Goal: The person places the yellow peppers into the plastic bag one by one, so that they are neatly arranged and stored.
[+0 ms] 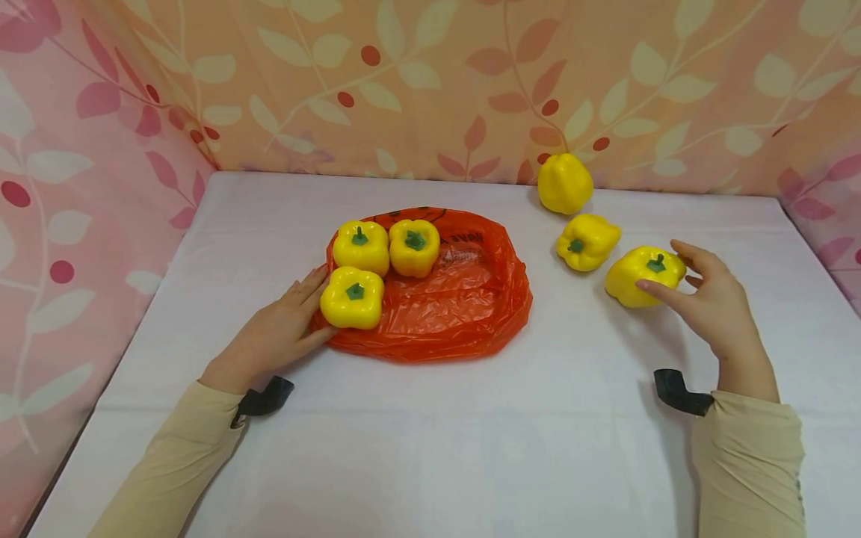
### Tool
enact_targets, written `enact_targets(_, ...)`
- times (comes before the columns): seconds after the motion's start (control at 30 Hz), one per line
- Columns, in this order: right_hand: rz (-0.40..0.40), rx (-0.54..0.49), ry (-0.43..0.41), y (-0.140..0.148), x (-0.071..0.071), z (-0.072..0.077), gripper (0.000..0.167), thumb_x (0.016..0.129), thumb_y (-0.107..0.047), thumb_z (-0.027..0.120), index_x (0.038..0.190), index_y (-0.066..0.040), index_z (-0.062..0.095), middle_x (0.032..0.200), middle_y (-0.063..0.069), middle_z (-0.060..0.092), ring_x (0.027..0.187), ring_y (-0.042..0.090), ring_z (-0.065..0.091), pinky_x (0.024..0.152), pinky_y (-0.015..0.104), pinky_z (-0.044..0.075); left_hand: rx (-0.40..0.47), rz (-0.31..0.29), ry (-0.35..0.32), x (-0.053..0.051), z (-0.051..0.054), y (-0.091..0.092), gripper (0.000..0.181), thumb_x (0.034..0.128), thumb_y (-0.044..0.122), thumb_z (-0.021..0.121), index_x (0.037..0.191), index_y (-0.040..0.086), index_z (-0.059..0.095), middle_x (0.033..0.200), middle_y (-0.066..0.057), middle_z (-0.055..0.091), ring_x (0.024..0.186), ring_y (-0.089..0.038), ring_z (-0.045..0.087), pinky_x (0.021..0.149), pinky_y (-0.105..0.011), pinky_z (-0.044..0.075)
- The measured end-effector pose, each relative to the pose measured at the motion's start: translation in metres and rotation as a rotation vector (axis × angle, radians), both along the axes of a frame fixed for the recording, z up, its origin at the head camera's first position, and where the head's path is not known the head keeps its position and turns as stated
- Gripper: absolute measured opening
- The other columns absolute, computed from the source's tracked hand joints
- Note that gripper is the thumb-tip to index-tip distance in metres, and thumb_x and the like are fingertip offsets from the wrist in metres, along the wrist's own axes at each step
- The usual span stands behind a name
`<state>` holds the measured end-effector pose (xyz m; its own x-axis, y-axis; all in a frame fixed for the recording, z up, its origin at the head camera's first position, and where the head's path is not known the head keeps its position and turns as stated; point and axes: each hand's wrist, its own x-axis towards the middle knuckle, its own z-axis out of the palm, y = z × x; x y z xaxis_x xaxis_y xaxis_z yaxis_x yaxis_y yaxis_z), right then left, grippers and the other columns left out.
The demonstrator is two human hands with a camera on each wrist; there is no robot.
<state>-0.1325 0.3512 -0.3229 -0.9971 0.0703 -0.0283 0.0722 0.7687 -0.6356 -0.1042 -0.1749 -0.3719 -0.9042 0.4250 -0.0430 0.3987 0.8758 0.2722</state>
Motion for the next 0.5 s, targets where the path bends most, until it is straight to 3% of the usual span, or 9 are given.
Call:
enact_targets(0.2, 0.020, 0.012, -0.050, 0.0019, -0.0023, -0.0021, 0.083, 0.091, -0.035, 0.062, 0.150, -0.002, 0.015, 0.152, 0.027, 0.017, 0.133, 0.045, 0.024, 0.112, 0.051, 0.017, -0.004, 0.007, -0.004, -0.0003, 0.0000, 0.0004, 0.083, 0.0903, 0.043, 0.059, 0.149, 0.001, 0.018, 0.155, -0.017, 0.016, 0.142, -0.029, 0.015, 0.113, -0.046, 0.019)
enact_targets(0.5, -0.001, 0.012, -0.092, 0.0036, -0.0047, -0.0044, 0.090, 0.090, -0.039, 0.063, 0.151, -0.001, 0.009, 0.150, 0.031, 0.017, 0.126, 0.054, 0.028, 0.103, 0.062, 0.022, -0.008, 0.006, -0.009, -0.0004, 0.0005, 0.0008, 0.083, 0.0902, 0.043, 0.059, 0.149, 0.000, 0.019, 0.155, -0.017, 0.016, 0.142, -0.030, 0.016, 0.112, -0.047, 0.019)
